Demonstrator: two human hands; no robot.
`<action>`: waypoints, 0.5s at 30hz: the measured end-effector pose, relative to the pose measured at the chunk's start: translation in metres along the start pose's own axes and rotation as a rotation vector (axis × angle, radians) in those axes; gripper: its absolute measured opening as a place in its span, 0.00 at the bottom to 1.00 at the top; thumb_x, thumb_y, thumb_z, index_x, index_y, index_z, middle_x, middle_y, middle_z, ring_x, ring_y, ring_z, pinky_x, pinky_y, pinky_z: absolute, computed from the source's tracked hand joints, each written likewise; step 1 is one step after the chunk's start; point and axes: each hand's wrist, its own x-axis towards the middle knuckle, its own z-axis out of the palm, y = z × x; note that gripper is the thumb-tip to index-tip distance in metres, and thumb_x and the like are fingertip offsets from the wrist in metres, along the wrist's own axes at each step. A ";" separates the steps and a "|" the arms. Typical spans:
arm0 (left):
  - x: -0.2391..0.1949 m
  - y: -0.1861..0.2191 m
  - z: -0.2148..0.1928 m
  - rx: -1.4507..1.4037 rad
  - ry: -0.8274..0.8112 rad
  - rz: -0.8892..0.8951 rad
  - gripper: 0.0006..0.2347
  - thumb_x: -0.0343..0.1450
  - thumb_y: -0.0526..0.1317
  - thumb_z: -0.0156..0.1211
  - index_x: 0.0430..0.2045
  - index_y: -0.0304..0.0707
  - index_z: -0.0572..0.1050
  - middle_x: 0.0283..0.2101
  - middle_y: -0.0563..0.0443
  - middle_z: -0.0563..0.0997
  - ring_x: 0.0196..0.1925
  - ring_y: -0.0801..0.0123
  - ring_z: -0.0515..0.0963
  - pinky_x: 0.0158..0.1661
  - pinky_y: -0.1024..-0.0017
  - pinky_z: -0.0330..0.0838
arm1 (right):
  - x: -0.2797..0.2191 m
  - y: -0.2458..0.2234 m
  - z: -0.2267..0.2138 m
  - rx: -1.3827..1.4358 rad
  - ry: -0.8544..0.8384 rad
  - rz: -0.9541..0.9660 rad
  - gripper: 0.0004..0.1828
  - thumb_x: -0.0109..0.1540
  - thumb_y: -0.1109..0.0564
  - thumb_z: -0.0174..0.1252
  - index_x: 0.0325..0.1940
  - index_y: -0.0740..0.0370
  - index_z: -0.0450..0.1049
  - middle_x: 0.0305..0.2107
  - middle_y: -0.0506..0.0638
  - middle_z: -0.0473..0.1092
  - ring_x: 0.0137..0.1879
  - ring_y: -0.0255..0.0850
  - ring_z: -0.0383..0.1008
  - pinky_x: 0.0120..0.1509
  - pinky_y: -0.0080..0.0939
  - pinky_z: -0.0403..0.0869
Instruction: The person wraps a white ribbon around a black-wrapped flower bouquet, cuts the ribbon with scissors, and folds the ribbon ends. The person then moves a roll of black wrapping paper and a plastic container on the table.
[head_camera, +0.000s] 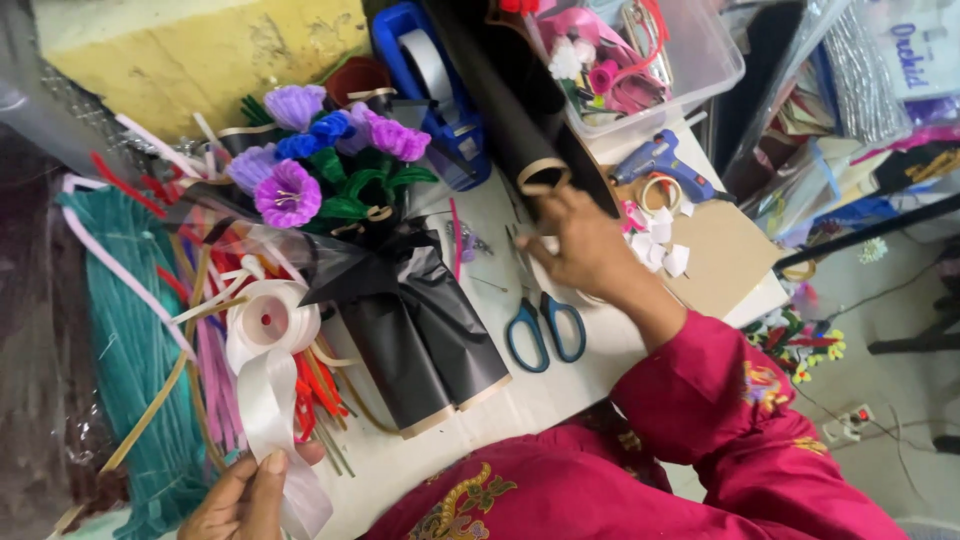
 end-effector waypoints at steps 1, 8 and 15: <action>-0.001 -0.001 -0.003 0.048 -0.004 0.047 0.10 0.74 0.40 0.59 0.33 0.36 0.87 0.33 0.50 0.88 0.41 0.77 0.79 0.44 0.78 0.71 | 0.005 0.008 -0.001 0.035 0.040 0.035 0.20 0.64 0.42 0.61 0.43 0.62 0.75 0.49 0.63 0.71 0.56 0.59 0.71 0.54 0.57 0.72; 0.001 -0.010 0.004 -0.068 0.045 0.105 0.10 0.75 0.39 0.60 0.29 0.32 0.85 0.29 0.48 0.86 0.33 0.79 0.76 0.36 0.79 0.69 | 0.032 -0.023 -0.100 -0.013 0.061 0.087 0.36 0.69 0.42 0.48 0.74 0.71 0.60 0.70 0.65 0.58 0.34 0.55 0.80 0.47 0.62 0.71; 0.004 -0.016 0.004 -0.152 0.052 0.180 0.08 0.74 0.36 0.60 0.31 0.29 0.84 0.29 0.45 0.86 0.31 0.79 0.75 0.35 0.76 0.71 | 0.040 -0.018 -0.084 -0.180 0.123 -0.063 0.22 0.68 0.48 0.56 0.57 0.70 0.71 0.49 0.59 0.67 0.47 0.61 0.72 0.42 0.62 0.72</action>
